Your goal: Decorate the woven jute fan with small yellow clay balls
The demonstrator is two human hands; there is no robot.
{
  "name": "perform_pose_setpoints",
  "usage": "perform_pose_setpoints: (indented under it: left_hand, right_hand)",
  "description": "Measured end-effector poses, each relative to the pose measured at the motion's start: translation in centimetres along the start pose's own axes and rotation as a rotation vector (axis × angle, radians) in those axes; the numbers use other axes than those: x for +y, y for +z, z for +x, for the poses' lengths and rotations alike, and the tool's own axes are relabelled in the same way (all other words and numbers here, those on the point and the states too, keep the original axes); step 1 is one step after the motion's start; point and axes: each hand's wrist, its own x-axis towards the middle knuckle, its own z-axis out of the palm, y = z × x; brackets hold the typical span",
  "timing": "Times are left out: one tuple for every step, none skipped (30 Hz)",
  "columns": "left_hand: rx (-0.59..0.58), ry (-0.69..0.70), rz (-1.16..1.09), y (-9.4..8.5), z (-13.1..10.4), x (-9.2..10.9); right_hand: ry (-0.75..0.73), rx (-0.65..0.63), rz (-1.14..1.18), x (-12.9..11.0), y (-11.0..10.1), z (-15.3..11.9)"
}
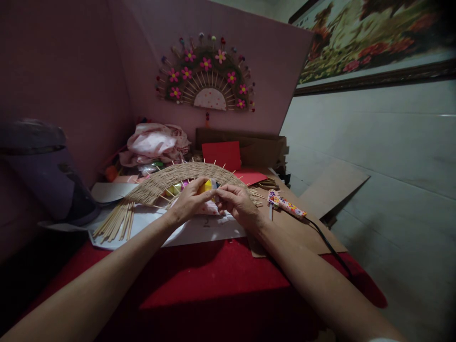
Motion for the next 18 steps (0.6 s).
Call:
perform_pose_setpoints:
  left_hand:
    - [-0.001,-0.001,-0.001,0.0,0.01,-0.02]
    - [0.0,-0.002,0.0,-0.01,0.01,-0.05]
    - [0.001,-0.002,0.002,-0.01,0.01,-0.07]
    - [0.002,-0.002,0.005,-0.02,0.01,-0.09]
    - [0.002,-0.001,0.008,-0.02,0.01,-0.1]
    - [0.002,0.001,0.009,-0.03,0.02,-0.11]
    - [0.001,0.002,0.01,-0.03,0.03,-0.12]
    - [0.002,0.003,0.011,-0.04,0.03,-0.12]
    - [0.005,0.003,0.013,-0.04,0.04,-0.11]
    - [0.011,0.001,0.017,-0.05,0.05,-0.09]
    - [0.016,-0.003,0.025,-0.05,0.06,-0.06]
    - [0.021,-0.007,0.033,-0.05,0.06,-0.03]
    - [0.024,-0.012,0.04,-0.06,0.05,-0.01]
    - [0.024,-0.016,0.044,-0.06,0.05,0.01]
    - [0.023,-0.017,0.046,-0.06,0.04,0.0]
    - [0.024,-0.015,0.048,-0.07,0.04,-0.03]
    - [0.026,-0.011,0.051,-0.07,0.04,-0.07]
    - [0.03,-0.005,0.058,-0.08,0.04,-0.12]
  right_hand:
    - [0.001,-0.001,-0.003,0.06,-0.04,0.02]
    - [0.002,0.001,-0.006,0.1,-0.07,0.04]
    - [0.003,0.003,-0.007,0.14,-0.09,0.05]
    - [0.001,0.005,-0.007,0.15,-0.09,0.04]
    - [0.001,0.005,-0.006,0.14,-0.09,0.03]
    - [0.0,0.003,-0.002,0.12,-0.08,0.01]
    - [-0.002,0.001,0.004,0.08,-0.06,-0.01]
    - [-0.003,-0.001,0.01,0.05,-0.05,-0.03]
    - [-0.004,-0.004,0.016,0.01,-0.03,-0.04]
    - [-0.007,-0.005,0.019,-0.01,-0.02,-0.04]
    - [-0.009,-0.005,0.021,-0.01,-0.02,-0.02]
    - [-0.011,-0.003,0.022,0.0,-0.01,0.0]
    - [-0.01,-0.001,0.022,0.02,-0.01,0.02]
    - [-0.008,0.003,0.022,0.04,-0.01,0.04]
    - [-0.005,0.006,0.021,0.07,-0.02,0.06]
    - [-0.001,0.009,0.019,0.11,-0.02,0.07]
    - [0.003,0.009,0.018,0.14,-0.03,0.08]
    - [0.005,0.009,0.016,0.16,-0.03,0.07]
